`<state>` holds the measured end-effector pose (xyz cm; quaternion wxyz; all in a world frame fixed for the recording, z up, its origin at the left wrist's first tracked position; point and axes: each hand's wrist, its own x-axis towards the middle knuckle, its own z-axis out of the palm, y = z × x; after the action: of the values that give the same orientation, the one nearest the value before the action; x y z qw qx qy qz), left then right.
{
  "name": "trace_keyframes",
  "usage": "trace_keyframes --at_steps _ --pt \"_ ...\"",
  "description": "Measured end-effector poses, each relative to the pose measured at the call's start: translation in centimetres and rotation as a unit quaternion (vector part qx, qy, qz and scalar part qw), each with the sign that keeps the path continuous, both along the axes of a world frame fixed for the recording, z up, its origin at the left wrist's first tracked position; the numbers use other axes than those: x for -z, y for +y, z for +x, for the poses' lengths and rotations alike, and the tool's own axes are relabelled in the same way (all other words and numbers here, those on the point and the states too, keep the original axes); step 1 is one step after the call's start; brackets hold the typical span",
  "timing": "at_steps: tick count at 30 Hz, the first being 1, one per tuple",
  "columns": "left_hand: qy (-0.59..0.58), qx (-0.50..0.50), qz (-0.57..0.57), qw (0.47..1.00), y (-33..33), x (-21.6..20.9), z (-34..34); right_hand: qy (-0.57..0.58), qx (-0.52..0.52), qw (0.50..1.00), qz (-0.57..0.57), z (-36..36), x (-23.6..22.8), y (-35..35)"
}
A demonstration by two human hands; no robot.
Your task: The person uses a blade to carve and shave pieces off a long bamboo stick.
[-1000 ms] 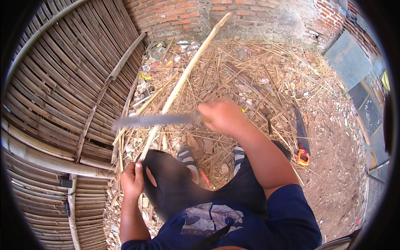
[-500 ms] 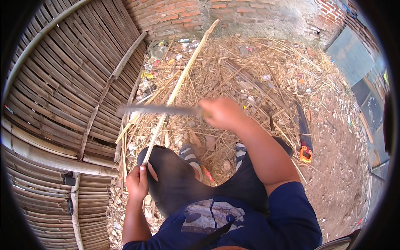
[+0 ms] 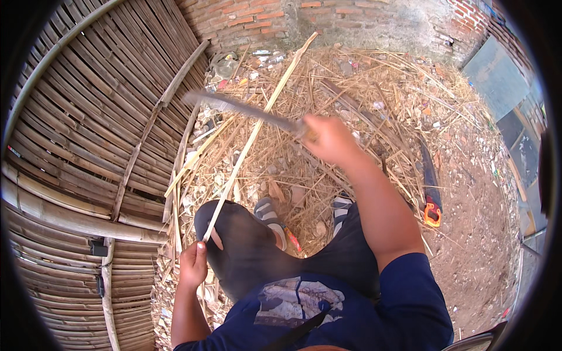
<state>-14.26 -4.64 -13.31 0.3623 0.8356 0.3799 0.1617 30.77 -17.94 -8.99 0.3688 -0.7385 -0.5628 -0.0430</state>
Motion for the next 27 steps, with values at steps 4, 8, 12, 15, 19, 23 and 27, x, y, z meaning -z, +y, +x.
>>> trace_keyframes --at_steps 4,8,12,15,19,23,27 --pt "0.000 0.009 -0.013 1.000 -0.4 -0.5 1.0 -0.169 -0.142 0.975 0.017 -5.1 0.5 1.3" --pt "-0.005 0.004 0.023 1.000 -0.3 0.0 -0.2 -0.168 -0.161 0.973 0.003 -4.7 -0.1 1.5" --pt "-0.012 -0.039 0.075 0.996 -0.2 0.0 -1.1 0.054 0.073 0.995 -0.030 0.6 -0.3 0.2" --pt "0.026 -0.049 0.082 0.995 -0.5 0.0 -1.1 0.081 0.117 0.989 -0.049 2.0 -0.7 -0.1" --pt "0.001 -0.081 0.149 0.985 -0.8 0.1 0.8 -0.020 -0.017 0.998 -0.050 -2.2 0.0 0.4" --pt "0.000 -0.094 0.227 0.969 -0.9 -0.4 1.7 -0.244 -0.136 0.960 0.007 -6.0 -0.4 1.0" --pt "-0.007 -0.077 0.228 0.971 -0.2 -0.9 -0.3 -0.074 -0.030 0.997 0.005 -1.4 -0.2 0.5"
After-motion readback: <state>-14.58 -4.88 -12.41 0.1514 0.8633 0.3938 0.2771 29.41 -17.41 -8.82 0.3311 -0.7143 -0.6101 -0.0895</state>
